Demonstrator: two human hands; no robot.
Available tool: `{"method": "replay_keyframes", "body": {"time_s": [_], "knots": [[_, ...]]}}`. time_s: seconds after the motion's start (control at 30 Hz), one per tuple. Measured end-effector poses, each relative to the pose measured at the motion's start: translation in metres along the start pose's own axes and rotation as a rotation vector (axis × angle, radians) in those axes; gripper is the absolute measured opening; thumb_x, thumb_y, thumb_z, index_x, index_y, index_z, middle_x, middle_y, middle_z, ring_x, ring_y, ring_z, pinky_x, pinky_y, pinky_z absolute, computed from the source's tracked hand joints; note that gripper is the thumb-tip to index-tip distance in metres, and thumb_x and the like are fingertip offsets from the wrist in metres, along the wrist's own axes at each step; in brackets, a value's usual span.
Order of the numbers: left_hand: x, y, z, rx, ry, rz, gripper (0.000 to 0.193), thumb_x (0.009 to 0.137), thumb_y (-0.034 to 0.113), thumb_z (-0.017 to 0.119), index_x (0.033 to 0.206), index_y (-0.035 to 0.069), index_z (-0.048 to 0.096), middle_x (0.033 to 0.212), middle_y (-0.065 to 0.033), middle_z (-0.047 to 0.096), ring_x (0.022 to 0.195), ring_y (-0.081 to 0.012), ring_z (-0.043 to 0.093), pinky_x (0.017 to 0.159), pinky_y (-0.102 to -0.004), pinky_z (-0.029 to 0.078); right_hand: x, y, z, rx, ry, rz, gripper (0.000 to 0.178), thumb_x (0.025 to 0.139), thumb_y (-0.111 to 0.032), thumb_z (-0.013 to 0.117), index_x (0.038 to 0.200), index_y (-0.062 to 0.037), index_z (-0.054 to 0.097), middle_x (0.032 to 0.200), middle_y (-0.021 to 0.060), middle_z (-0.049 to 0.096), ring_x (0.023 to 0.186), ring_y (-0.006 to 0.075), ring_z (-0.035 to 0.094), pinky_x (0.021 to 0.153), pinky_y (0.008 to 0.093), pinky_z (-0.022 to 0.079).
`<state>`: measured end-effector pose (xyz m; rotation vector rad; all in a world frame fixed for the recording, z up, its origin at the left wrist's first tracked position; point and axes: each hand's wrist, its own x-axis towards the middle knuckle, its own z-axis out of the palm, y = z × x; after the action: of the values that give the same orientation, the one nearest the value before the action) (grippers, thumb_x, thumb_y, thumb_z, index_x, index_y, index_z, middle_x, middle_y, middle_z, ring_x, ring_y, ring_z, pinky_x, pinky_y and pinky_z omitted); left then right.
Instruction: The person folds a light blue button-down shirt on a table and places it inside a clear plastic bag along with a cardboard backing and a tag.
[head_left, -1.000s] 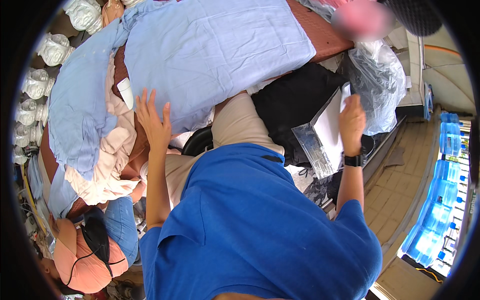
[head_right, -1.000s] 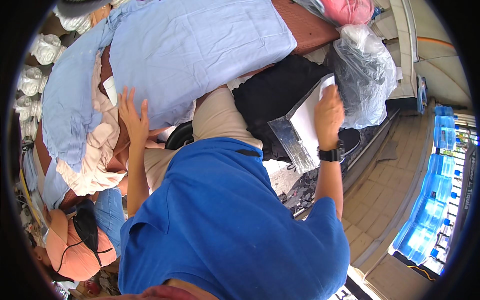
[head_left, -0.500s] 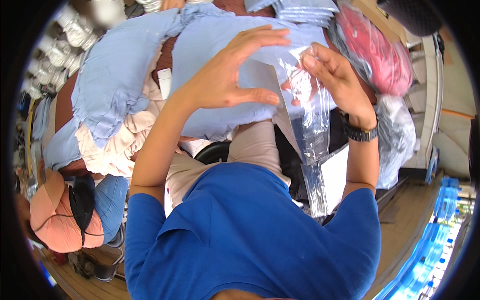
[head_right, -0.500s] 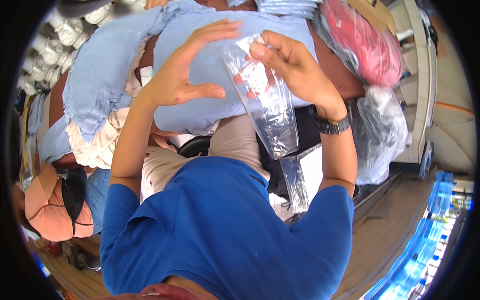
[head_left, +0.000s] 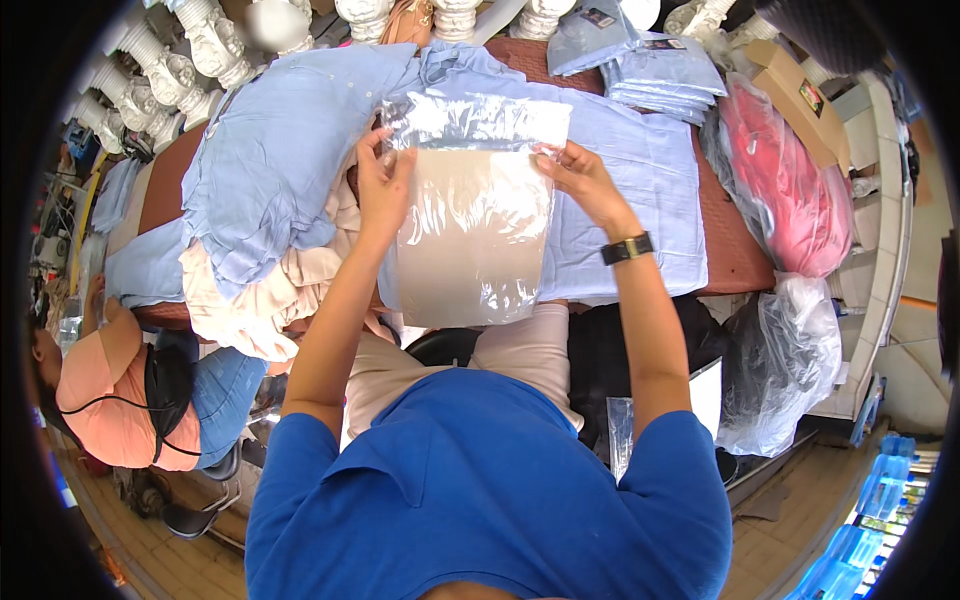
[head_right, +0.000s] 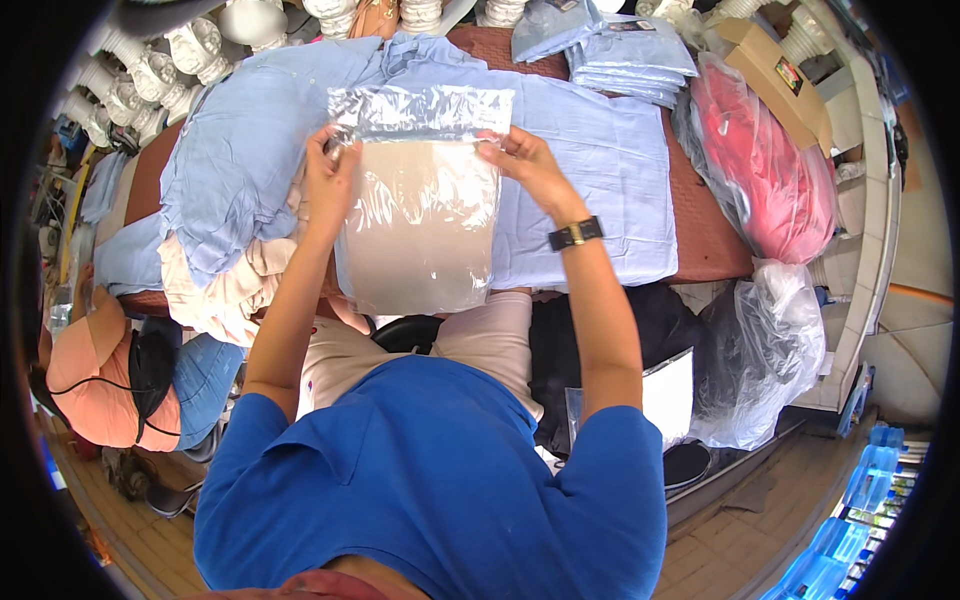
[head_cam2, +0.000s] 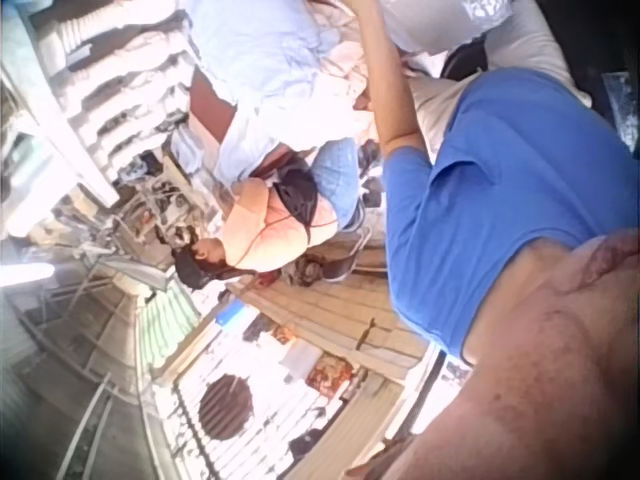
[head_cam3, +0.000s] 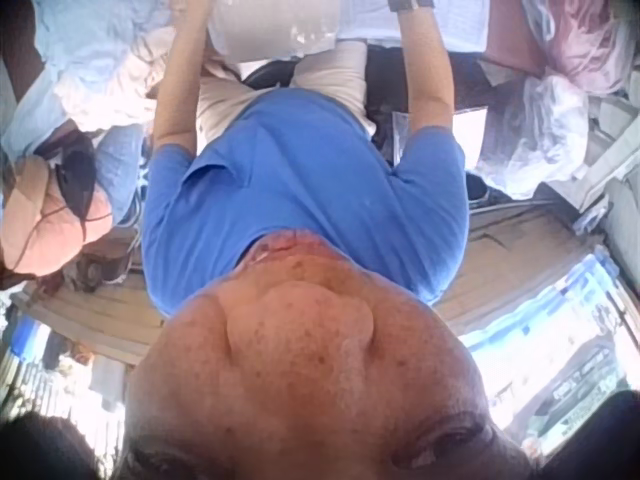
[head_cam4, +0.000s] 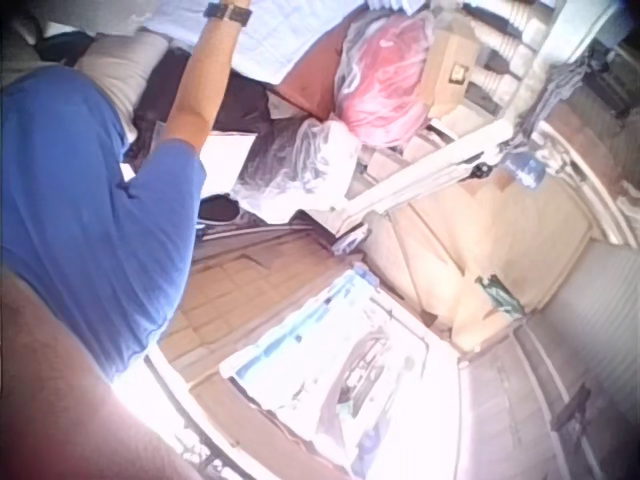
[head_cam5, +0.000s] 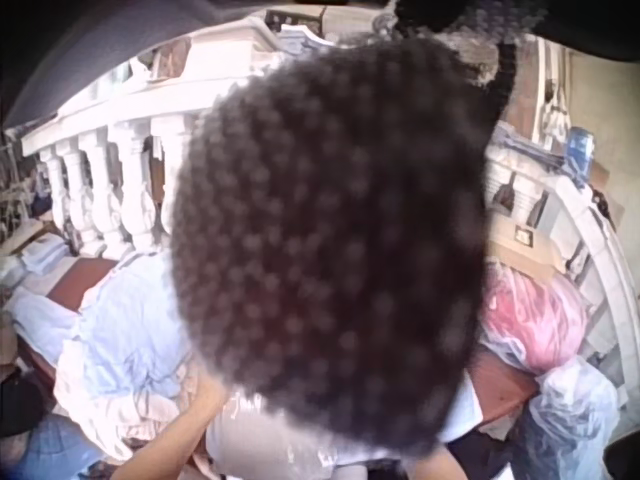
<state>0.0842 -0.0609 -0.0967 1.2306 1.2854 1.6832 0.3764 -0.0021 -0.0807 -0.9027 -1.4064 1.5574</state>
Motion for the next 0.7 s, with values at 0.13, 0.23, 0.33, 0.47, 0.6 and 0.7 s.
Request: {"method": "replay_keyframes", "body": {"time_s": [0.13, 0.23, 0.33, 0.47, 0.6, 0.7], "knots": [[-0.008, -0.014, 0.018, 0.922, 0.230, 0.550, 0.059, 0.083, 0.010, 0.073, 0.134, 0.002, 0.045, 0.114, -0.0152, 0.061, 0.100, -0.0278, 0.057, 0.086, -0.0353, 0.045, 0.025, 0.046, 0.014, -0.016, 0.165, 0.023, 0.020, 0.091, -0.012, 0.075, 0.105, 0.0013, 0.069, 0.098, 0.0110, 0.074, 0.086, 0.0130, 0.070, 0.076, 0.0249, 0.054], [-0.006, -0.013, 0.032, 0.793, -0.091, 0.757, 0.047, 0.080, 0.004, 0.073, 0.125, 0.004, 0.057, 0.118, -0.0118, 0.060, 0.108, -0.0326, 0.056, 0.093, -0.0403, 0.045, 0.035, 0.065, 0.027, -0.042, 0.176, -0.001, 0.019, 0.094, -0.018, 0.072, 0.101, -0.0004, 0.069, 0.092, 0.0061, 0.074, 0.081, 0.0099, 0.069, 0.068, 0.0221, 0.052], [-0.006, -0.012, 0.054, 0.629, -0.339, 0.687, 0.033, 0.082, 0.002, 0.072, 0.114, 0.005, 0.065, 0.114, -0.0088, 0.061, 0.106, -0.0307, 0.057, 0.091, -0.0403, 0.047, 0.038, 0.070, 0.038, 0.020, 0.149, 0.025, 0.018, 0.095, -0.017, 0.071, 0.103, -0.0005, 0.069, 0.092, 0.0060, 0.073, 0.081, 0.0095, 0.068, 0.069, 0.0213, 0.051], [0.010, -0.033, 0.061, 0.589, -0.332, 0.666, 0.030, 0.081, 0.003, 0.074, 0.110, 0.006, 0.067, 0.110, -0.0085, 0.061, 0.102, -0.0290, 0.057, 0.085, -0.0388, 0.048, 0.037, 0.069, 0.042, 0.188, 0.037, 0.087, 0.018, 0.097, -0.010, 0.065, 0.109, 0.0033, 0.068, 0.102, 0.0086, 0.073, 0.089, 0.0084, 0.066, 0.078, 0.0213, 0.052], [0.013, -0.039, 0.059, 0.618, -0.263, 0.672, 0.027, 0.081, 0.004, 0.075, 0.107, 0.005, 0.068, 0.107, -0.0082, 0.062, 0.098, -0.0290, 0.058, 0.084, -0.0387, 0.048, 0.023, 0.060, 0.049, 0.161, -0.018, 0.047, 0.024, 0.096, -0.005, 0.063, 0.119, 0.0028, 0.065, 0.113, 0.0077, 0.071, 0.099, 0.0091, 0.064, 0.087, 0.0226, 0.050], [0.012, -0.040, 0.061, 0.629, -0.268, 0.704, 0.024, 0.081, 0.003, 0.074, 0.104, 0.005, 0.069, 0.103, -0.0069, 0.063, 0.095, -0.0282, 0.059, 0.082, -0.0387, 0.049, 0.024, 0.071, 0.044, 0.068, -0.016, -0.017, 0.029, 0.097, -0.005, 0.063, 0.124, 0.0014, 0.063, 0.113, 0.0075, 0.070, 0.100, 0.0094, 0.064, 0.087, 0.0234, 0.051]]}}
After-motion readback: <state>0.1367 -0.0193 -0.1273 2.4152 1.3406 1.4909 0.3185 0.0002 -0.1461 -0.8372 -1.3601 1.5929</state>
